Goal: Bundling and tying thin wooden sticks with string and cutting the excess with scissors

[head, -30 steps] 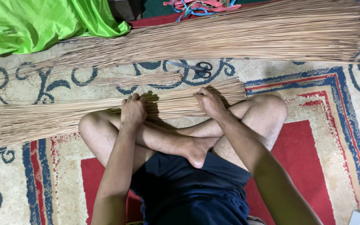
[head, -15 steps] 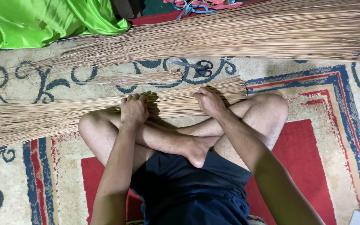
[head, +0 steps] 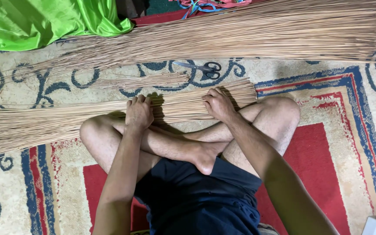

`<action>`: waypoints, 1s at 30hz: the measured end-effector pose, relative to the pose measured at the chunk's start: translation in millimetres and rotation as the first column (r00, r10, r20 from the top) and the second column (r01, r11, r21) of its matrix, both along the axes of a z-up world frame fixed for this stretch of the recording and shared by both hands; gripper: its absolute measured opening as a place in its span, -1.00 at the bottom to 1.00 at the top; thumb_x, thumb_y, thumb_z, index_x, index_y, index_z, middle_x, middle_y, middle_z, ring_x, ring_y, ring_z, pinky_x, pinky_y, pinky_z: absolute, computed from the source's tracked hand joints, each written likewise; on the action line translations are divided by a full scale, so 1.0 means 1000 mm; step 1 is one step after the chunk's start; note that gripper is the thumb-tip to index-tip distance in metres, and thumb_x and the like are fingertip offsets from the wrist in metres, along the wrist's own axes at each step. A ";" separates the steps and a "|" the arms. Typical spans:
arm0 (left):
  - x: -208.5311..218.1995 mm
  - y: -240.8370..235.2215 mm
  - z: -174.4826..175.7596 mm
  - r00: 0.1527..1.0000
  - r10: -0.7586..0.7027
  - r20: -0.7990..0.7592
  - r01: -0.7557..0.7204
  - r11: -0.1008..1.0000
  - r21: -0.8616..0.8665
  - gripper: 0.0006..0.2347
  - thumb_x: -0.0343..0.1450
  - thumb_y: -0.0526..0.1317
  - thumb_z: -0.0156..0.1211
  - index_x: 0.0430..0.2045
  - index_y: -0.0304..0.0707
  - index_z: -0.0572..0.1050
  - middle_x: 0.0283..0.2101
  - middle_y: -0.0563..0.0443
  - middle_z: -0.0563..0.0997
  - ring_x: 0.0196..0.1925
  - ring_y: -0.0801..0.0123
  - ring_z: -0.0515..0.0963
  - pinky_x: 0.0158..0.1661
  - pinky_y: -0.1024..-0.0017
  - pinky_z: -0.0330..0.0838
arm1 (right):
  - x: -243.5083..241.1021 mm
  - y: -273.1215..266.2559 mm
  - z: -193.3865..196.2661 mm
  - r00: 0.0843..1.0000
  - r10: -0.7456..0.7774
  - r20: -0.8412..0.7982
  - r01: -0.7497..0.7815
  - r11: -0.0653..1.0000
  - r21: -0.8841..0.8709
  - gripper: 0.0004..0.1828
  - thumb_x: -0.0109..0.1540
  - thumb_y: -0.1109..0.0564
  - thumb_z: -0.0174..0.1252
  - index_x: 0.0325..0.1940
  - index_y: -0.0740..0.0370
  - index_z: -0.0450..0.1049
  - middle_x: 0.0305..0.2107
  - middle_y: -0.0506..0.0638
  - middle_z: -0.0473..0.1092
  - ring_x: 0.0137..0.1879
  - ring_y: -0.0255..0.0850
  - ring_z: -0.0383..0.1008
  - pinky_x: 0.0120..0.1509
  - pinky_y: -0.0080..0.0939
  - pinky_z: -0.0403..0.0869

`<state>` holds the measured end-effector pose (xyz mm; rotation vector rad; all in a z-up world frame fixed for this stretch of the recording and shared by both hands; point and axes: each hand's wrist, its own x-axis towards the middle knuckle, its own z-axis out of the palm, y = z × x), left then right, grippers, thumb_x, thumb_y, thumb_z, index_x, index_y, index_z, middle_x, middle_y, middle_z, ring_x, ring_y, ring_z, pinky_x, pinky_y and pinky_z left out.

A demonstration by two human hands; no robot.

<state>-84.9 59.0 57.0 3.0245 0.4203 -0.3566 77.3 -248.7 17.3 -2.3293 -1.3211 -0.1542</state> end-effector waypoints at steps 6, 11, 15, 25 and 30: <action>0.002 0.000 0.007 1.000 0.005 0.009 -0.004 0.994 -0.107 -0.71 0.53 -0.13 -0.02 0.08 -0.21 0.46 0.09 -0.09 0.43 0.21 0.02 0.45 0.21 0.13 0.29 | 0.038 -0.010 0.022 0.960 -0.236 -0.154 0.258 0.956 0.142 -0.83 0.26 0.23 0.15 -0.20 0.33 0.62 -0.40 0.18 0.34 -0.11 0.21 0.42 0.03 0.04 0.42; 0.007 0.002 0.000 0.999 0.025 -0.029 -0.029 0.988 -0.149 -0.66 0.55 -0.09 -0.10 0.16 -0.18 0.43 0.16 -0.10 0.38 0.28 0.01 0.40 0.26 0.08 0.25 | 0.156 -0.091 -0.056 0.688 -0.612 -0.389 0.582 0.786 -0.208 -0.62 0.31 -0.05 -0.01 -0.25 0.20 0.65 -0.30 0.28 0.52 0.05 0.30 0.50 0.09 0.22 0.44; 0.014 0.002 -0.002 0.988 0.054 -0.145 -0.077 0.985 -0.157 -0.56 0.58 0.04 -0.24 0.29 -0.10 0.35 0.24 -0.05 0.32 0.37 0.05 0.32 0.33 0.10 0.16 | 0.181 -0.125 -0.074 0.518 -0.731 -0.444 0.579 0.682 -0.448 -0.45 0.31 -0.18 -0.10 -0.01 0.27 0.62 0.00 0.36 0.49 0.24 0.36 0.39 0.32 0.32 0.33; 0.018 0.008 -0.021 0.990 0.087 -0.115 -0.105 0.981 -0.161 -0.54 0.58 0.06 -0.24 0.30 -0.14 0.36 0.26 -0.04 0.30 0.42 0.09 0.22 0.36 0.09 0.04 | 0.167 -0.108 -0.062 0.602 -0.721 -0.344 0.526 0.682 -0.509 -0.48 0.38 -0.20 -0.12 0.19 0.14 0.53 0.09 0.30 0.34 0.25 0.40 0.35 0.35 0.26 0.32; 0.022 0.006 -0.015 0.976 0.095 -0.194 -0.128 0.977 -0.168 -0.52 0.58 0.05 -0.28 0.38 -0.10 0.27 0.37 -0.02 0.24 0.48 0.12 0.16 0.40 0.09 -0.02 | 0.153 -0.097 -0.043 0.594 -0.718 -0.362 0.479 0.677 -0.558 -0.42 0.37 -0.16 -0.16 0.30 0.20 0.46 0.18 0.36 0.32 0.37 0.36 0.26 0.45 0.25 0.25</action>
